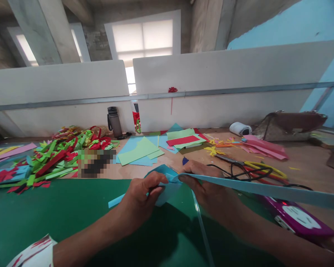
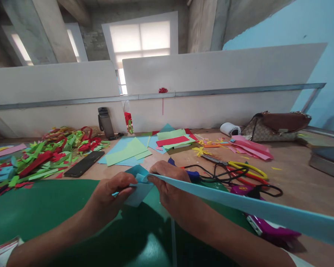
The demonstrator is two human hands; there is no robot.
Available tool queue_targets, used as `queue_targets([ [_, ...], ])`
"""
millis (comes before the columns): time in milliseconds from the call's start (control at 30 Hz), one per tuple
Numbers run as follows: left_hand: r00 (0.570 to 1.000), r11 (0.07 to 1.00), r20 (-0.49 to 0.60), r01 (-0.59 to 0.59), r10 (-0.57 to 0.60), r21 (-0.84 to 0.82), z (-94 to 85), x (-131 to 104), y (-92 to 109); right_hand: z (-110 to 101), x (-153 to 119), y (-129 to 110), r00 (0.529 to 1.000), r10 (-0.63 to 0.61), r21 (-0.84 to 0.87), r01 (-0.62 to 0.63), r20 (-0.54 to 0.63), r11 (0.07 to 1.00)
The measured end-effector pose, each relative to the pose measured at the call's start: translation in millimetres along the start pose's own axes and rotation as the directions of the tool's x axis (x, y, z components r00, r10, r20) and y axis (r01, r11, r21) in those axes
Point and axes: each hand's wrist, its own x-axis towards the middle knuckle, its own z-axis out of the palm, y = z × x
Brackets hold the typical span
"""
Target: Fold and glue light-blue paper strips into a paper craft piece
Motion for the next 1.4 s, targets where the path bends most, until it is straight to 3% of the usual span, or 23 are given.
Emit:
queue_targets([
  [167, 1.000, 1.000, 0.007, 0.008, -0.008, 0.003, 1.3, 0, 0, 1, 2, -1, 0.999, -0.031, 0.000, 0.031, 0.030, 1.000],
  [400, 0.998, 0.998, 0.006, 0.060, -0.059, -0.018, 2.6, -1, 2, 8, -1, -4, 0.999, 0.037, -0.006, -0.037, -0.004, 0.999],
  [633, 0.943, 0.902, 0.041, 0.327, -0.330, -0.283, 4.0, 1, 15, 11, -1, -3, 0.998, 0.055, 0.047, -0.057, 0.033, 0.997],
  [833, 0.902, 0.838, 0.079, 0.425, -0.425, -0.342, 4.0, 5, 16, 13, -2, -5, 0.998, 0.058, 0.057, -0.058, 0.008, 0.997],
  [967, 0.892, 0.839, 0.136, 0.452, -0.432, -0.301, 3.2, 8, 16, 12, -1, -7, 0.997, 0.079, 0.074, -0.080, 0.014, 0.994],
  [1200, 0.893, 0.843, 0.142, 0.450, -0.426, -0.295, 3.6, 11, 18, 16, -1, -7, 0.993, 0.114, 0.056, -0.111, -0.041, 0.992],
  [1400, 0.887, 0.835, 0.150, 0.463, -0.438, -0.298, 4.3, 10, 18, 19, -2, -5, 0.987, 0.159, 0.049, -0.158, -0.021, 0.986],
])
